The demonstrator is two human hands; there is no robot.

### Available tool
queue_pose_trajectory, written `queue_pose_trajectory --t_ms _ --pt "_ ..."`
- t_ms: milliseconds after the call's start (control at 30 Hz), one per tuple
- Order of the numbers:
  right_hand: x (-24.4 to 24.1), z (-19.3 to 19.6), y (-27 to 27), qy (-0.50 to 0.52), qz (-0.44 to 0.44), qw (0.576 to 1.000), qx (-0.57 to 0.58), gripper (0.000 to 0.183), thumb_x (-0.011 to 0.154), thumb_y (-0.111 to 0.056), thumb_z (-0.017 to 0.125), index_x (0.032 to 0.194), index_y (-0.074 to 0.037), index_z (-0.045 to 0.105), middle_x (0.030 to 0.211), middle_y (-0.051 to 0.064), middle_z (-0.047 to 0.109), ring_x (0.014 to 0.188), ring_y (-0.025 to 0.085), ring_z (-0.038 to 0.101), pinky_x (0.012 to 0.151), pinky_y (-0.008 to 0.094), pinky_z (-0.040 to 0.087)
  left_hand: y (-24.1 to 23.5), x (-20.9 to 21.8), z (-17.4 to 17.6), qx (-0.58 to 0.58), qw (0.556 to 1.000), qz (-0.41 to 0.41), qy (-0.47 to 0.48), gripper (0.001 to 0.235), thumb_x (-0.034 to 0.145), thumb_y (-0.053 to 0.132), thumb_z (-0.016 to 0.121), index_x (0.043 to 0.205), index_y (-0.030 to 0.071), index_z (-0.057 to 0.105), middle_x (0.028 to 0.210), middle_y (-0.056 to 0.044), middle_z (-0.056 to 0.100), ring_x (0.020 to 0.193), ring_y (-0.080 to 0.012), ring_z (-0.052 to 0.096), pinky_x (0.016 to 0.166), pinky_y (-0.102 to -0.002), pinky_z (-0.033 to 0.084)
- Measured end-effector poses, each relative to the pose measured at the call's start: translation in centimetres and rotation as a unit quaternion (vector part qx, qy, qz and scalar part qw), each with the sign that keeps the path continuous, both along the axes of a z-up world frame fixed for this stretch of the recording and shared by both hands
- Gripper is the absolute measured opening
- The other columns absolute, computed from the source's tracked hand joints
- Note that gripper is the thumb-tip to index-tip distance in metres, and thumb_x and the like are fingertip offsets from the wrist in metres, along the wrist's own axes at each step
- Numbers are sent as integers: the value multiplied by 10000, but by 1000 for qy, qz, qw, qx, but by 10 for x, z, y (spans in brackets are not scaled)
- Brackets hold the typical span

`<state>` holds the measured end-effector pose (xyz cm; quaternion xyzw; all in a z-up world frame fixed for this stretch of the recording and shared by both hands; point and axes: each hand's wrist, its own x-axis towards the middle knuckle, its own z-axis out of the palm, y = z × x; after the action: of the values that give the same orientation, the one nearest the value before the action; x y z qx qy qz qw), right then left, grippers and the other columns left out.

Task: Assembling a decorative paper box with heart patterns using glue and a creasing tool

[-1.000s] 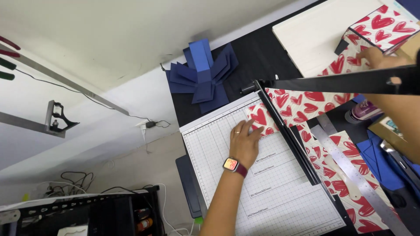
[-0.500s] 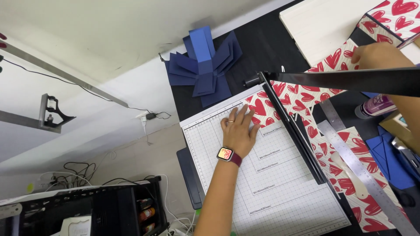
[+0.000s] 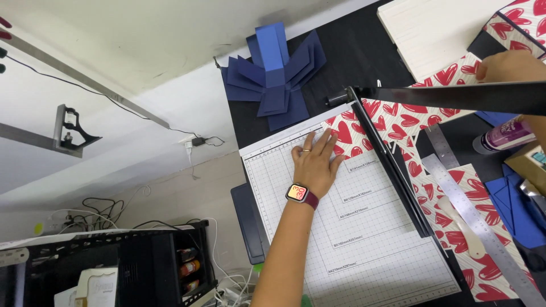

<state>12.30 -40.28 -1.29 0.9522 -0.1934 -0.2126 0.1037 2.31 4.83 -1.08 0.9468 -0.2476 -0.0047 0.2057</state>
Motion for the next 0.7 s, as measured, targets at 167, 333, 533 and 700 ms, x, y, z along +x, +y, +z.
queue_pose_trajectory --t_ms 167,333,533,700 --pt "18 -15 -12 69 -14 997 -13 443 855 -222 912 1276 -139 803 1177 126 859 1041 293 823 838 356 671 1 0 -1 4 1000 -3 1 585 1042 509 376 1514 187 503 1604 -16 466 1506 -340 335 1062 -530 289" --pt "44 -56 -46 83 -153 982 77 416 1007 -136 741 1396 -6 675 1358 255 725 1216 460 711 1021 549 520 1 0 0 9 1000 -3 12 598 1038 531 358 1529 212 480 1615 -12 451 1513 -341 323 1077 -540 283" --pt "11 -10 -14 70 28 997 -4 423 853 -223 877 1263 -153 800 1149 106 874 1041 270 814 840 355 676 1 -1 1 -2 1000 -5 7 587 1040 510 378 1514 187 504 1607 -27 462 1506 -337 332 1060 -520 283" --pt "14 -20 -38 -15 82 996 -19 462 996 -330 671 1437 -192 679 1388 62 764 1196 269 764 955 370 634 2 -1 -2 -6 1000 -1 -13 572 1041 509 393 1500 194 524 1596 -22 477 1498 -340 353 1058 -535 295"
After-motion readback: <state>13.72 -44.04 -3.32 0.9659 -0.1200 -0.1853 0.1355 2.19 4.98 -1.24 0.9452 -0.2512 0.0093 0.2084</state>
